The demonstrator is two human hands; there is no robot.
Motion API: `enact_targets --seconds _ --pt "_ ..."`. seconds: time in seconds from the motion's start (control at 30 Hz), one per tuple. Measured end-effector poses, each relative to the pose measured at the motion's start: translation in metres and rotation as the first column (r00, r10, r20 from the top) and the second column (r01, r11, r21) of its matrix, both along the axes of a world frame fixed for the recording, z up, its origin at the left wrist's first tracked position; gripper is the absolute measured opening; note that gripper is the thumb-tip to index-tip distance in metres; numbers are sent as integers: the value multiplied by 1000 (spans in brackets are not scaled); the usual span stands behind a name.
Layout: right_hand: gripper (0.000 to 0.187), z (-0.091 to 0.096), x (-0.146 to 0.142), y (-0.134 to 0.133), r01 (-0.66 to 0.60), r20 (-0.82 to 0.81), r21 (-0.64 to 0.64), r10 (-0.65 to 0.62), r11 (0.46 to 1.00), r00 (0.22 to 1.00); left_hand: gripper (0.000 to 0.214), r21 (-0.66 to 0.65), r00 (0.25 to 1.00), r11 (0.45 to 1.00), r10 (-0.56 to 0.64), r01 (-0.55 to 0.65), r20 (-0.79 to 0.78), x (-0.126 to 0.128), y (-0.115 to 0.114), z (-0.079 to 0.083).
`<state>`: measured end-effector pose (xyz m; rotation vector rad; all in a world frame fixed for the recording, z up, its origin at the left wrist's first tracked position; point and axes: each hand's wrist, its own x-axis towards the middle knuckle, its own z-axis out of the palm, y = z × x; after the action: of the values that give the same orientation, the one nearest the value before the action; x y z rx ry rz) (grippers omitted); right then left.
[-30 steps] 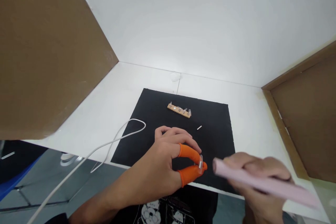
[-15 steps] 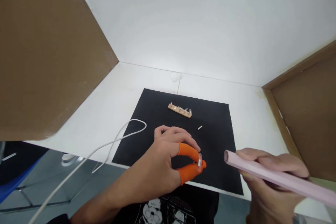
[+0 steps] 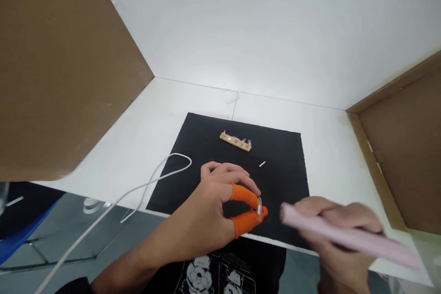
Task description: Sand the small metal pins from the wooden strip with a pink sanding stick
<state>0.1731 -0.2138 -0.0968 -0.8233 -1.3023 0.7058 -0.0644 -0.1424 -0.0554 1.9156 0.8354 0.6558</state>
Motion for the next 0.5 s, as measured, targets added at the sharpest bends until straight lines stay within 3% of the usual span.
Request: enact_targets --seconds 0.1,0.13,0.23,0.33,0.4,0.5 --pt "36 9 -12 -1 -248 136 46 239 968 961 17 12 1000 1000 16 -17 17 1 1 -3" --pt "37 9 -11 0 -272 150 50 262 961 953 17 16 1000 1000 18 -19 19 2 1 -3" --pt "43 1 5 2 -92 66 34 90 995 994 16 16 1000 1000 11 -11 19 2 0 -4" --pt "58 -6 19 1 94 0 49 -94 994 996 16 3 1000 1000 6 -6 16 2 -1 -5" --pt "54 -3 16 -2 38 32 40 -39 998 999 16 3 1000 1000 6 -6 14 3 -1 -5" --pt "35 7 -1 -4 -177 172 65 163 982 972 16 14 1000 1000 8 -9 14 3 1 -5"
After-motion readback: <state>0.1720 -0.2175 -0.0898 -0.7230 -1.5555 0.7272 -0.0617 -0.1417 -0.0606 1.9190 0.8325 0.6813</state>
